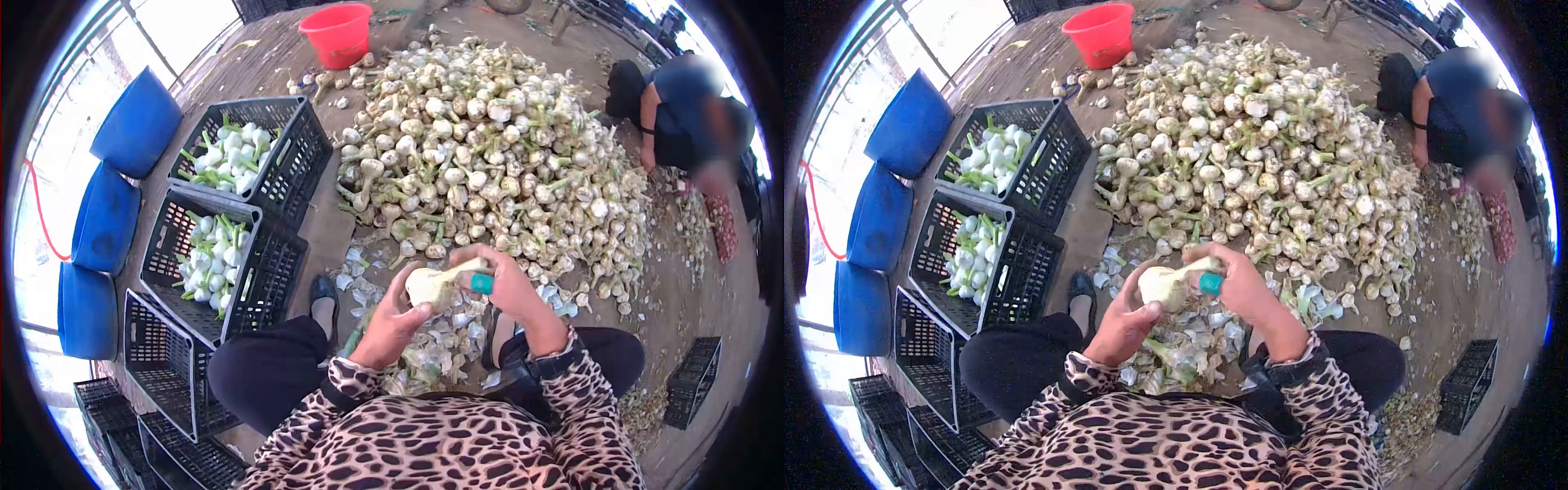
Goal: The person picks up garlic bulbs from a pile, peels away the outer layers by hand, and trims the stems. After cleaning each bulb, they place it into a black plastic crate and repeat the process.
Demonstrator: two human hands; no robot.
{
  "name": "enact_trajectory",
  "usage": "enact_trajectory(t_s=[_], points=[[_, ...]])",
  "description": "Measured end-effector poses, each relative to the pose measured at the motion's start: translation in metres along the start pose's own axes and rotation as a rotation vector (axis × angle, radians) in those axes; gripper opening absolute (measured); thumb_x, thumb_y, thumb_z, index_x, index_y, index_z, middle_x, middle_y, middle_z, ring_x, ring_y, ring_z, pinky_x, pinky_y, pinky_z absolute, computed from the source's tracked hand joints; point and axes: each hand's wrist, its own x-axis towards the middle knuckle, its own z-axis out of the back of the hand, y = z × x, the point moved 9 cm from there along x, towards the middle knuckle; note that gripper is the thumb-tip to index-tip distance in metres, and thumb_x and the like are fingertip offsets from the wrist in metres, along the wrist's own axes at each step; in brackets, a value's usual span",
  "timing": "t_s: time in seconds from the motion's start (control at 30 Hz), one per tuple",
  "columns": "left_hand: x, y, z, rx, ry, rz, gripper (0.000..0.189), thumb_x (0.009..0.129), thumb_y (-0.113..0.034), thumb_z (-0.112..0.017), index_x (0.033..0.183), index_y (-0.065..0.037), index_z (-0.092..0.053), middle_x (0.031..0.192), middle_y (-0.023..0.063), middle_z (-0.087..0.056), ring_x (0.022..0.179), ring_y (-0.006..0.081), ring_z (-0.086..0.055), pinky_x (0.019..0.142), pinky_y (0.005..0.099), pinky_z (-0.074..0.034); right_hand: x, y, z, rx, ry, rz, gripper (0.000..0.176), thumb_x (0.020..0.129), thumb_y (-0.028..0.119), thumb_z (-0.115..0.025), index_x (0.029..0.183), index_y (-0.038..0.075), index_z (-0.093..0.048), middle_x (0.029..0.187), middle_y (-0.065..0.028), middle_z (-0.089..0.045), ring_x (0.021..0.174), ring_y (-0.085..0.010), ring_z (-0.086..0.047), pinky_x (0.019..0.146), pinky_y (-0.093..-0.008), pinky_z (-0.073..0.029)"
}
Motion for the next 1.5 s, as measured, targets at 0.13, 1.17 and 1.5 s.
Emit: enact_trajectory(t_s=[0.13,1.17,1.5], points=[[-0.007,-0.014,-0.007,0.248,0.032,-0.303,0.083,0.074,-0.008,-0.073,0.140,-0.005,-0.022,0.131,0.0107,-0.041,0.120,0.0216,-0.044,0.099,0.0328,-0.038,-0.029,-0.040,-0.028,0.554,-0.059,-0.211,0.027,0.084,0.028,-0.066,0.105,0.012,-0.059,0.093,0.0042,-0.058,0.077,-0.0048,-0.050,0.056,-0.0218,-0.040],[-0.023,0.010,-0.028,-0.175,0.016,0.093,0.047,0.098,-0.045,-0.031,0.128,-0.010,-0.042,0.120,0.0078,-0.055,0.107,0.0218,-0.054,0.080,0.0380,-0.048,-0.053,0.010,-0.024,-0.015,-0.221,0.240,0.023,0.086,0.015,-0.058,0.100,-0.003,-0.059,0.076,-0.0120,-0.062,0.060,-0.0169,-0.056,0.057,-0.0313,-0.044],[-0.014,0.035,-0.021,-0.305,0.060,0.395,0.054,0.098,-0.049,-0.023,0.116,-0.008,-0.053,0.093,0.0076,-0.065,0.068,0.0218,-0.062,0.051,0.0313,-0.051,-0.065,0.015,-0.040,0.182,0.017,0.151,0.021,0.087,0.014,-0.057,0.103,0.000,-0.056,0.073,-0.0020,-0.056,0.053,-0.0077,-0.049,0.048,-0.0235,-0.039]])
